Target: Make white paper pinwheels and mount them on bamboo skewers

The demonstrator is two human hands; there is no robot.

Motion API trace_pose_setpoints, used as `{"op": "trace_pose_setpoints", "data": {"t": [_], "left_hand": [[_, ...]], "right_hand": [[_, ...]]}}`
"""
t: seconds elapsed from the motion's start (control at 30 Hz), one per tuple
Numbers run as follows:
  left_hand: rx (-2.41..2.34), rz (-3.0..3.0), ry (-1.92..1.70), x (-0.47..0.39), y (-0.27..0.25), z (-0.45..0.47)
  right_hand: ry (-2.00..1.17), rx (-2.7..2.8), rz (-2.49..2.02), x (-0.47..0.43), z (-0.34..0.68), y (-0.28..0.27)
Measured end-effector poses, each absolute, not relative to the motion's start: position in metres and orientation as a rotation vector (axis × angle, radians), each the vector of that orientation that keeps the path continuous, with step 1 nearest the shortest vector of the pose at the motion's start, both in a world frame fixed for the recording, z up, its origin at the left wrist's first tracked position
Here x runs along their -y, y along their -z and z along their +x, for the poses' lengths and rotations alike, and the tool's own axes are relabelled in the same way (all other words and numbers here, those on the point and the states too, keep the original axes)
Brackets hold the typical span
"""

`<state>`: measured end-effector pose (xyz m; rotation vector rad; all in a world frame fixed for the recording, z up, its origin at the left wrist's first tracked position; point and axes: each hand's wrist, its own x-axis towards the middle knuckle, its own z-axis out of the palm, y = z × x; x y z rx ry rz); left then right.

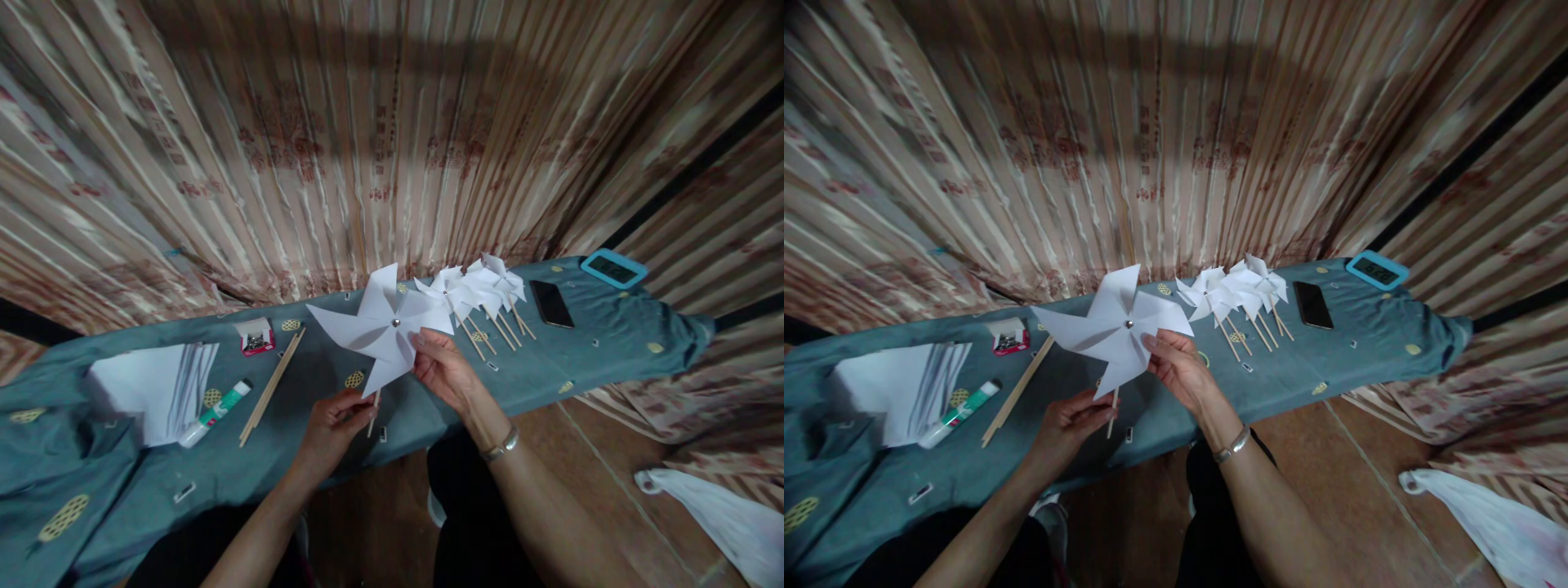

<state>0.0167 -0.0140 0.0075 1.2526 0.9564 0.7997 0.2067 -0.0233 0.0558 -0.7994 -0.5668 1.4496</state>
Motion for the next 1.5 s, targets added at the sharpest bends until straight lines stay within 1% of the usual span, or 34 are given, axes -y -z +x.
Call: {"op": "trace_pose_setpoints", "data": {"t": [0.33, 0.9, 1.23, 1.5], "left_hand": [[-0.946, 1.228, -0.778, 0.016, -0.002, 0.016], [-0.998, 1.326, -0.782, 0.017, -0.009, 0.014], [-1.005, 1.287, -0.795, 0.017, 0.003, 0.013], [-1.003, 1.275, -0.798, 0.015, 0.002, 0.018]], "right_hand": [[-1.434, 0.497, -0.757, 0.017, 0.201, -0.057], [-1.449, 0.459, -0.809, 0.012, 0.202, -0.050], [-1.452, 0.427, -0.828, 0.012, 0.201, -0.045], [-1.454, 0.432, -0.820, 0.011, 0.200, -0.043]]}}
